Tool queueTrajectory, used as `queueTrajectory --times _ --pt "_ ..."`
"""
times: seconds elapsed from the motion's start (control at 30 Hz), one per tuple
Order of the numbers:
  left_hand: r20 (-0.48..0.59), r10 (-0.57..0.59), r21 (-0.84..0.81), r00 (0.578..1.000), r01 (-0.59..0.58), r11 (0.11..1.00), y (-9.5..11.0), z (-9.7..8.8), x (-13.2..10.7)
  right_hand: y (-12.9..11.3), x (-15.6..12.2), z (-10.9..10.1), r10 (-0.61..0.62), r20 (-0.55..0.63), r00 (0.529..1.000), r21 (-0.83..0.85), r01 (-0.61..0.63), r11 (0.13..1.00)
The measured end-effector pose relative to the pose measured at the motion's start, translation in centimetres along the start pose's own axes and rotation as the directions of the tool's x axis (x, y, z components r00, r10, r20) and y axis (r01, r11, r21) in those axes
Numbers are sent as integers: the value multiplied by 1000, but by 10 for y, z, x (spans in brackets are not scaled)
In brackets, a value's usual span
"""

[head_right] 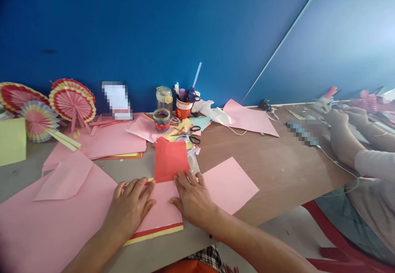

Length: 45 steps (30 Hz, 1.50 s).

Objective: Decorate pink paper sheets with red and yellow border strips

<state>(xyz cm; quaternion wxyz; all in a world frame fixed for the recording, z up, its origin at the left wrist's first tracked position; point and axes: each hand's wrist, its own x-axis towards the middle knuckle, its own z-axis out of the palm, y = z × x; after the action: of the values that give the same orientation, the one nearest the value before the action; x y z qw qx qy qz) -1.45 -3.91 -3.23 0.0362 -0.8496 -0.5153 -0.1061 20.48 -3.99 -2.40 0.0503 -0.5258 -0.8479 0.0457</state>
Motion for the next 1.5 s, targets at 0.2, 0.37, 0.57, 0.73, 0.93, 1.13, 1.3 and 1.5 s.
queueTrajectory --times 0.2,0.37,0.57,0.73,0.93,1.13,1.3,1.5 --pt "-5 7 4 1000 -7 1000 -1 2 0 10 -4 -4 3 18 1000 -45 -2 999" --pt "-21 59 22 998 -58 998 -5 6 -1 15 -8 -6 24 1 1000 -92 -24 995" --pt "-9 38 24 999 -38 999 -3 4 -1 21 -14 -13 118 -50 992 -132 -124 983" --pt "-23 19 -4 1000 -19 1000 -2 4 -1 23 -23 -24 159 -183 970 92 -145 985" --pt "-44 -15 -88 999 11 996 -5 1 1 26 -19 -9 277 -67 958 605 -182 775" --pt "-33 -85 -131 996 80 988 -4 -8 10 42 3 3 412 -114 904 633 -253 731" --pt "26 -165 -123 986 167 978 -1 -7 25 47 23 8 425 -68 902 663 -278 695" --pt "63 -226 -155 972 233 960 -1 5 34 45 35 3 438 1 899 760 -286 584"
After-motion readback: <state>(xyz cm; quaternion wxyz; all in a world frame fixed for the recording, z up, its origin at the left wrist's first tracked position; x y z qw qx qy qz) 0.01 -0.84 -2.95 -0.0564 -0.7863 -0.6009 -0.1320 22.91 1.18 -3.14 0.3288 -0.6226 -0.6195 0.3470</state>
